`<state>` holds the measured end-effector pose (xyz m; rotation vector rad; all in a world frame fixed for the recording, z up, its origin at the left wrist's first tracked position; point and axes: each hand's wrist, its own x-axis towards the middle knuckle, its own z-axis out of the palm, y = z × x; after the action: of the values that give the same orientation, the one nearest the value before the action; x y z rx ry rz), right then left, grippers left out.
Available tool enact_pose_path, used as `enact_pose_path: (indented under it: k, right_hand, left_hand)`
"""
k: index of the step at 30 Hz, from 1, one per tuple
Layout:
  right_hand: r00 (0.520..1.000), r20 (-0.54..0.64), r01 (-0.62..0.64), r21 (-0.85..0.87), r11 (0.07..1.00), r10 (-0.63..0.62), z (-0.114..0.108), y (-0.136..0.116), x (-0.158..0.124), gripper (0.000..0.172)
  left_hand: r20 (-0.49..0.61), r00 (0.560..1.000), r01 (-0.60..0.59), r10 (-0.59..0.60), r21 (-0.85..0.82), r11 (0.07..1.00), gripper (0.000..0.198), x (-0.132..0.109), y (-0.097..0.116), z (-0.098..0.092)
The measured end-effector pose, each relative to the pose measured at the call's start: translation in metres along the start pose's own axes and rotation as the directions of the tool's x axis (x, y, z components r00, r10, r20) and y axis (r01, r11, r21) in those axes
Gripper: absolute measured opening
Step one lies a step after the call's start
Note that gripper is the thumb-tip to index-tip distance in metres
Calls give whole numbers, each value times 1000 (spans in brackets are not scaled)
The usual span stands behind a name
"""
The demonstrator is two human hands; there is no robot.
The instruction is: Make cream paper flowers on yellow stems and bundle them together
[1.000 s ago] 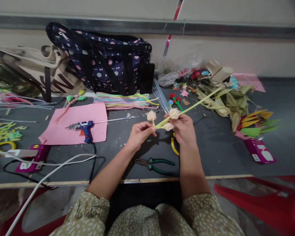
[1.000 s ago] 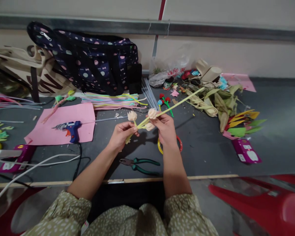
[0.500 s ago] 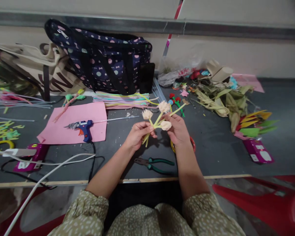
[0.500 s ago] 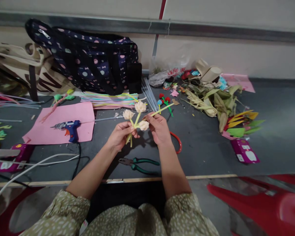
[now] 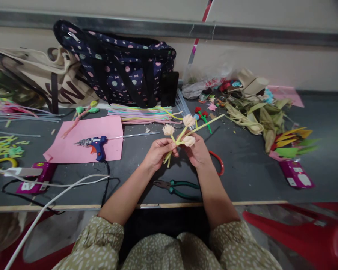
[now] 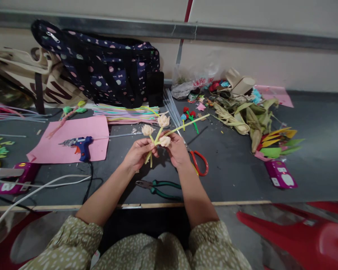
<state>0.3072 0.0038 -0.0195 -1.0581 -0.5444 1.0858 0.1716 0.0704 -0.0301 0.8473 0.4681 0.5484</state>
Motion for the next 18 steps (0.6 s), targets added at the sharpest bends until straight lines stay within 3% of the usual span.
enact_pose_path:
  k: [18]
  right_hand:
    - [988, -81, 126, -72, 989, -132, 2, 4, 2, 24]
  left_hand:
    - [1, 1000, 5, -5, -24, 1000, 28, 1, 2, 0]
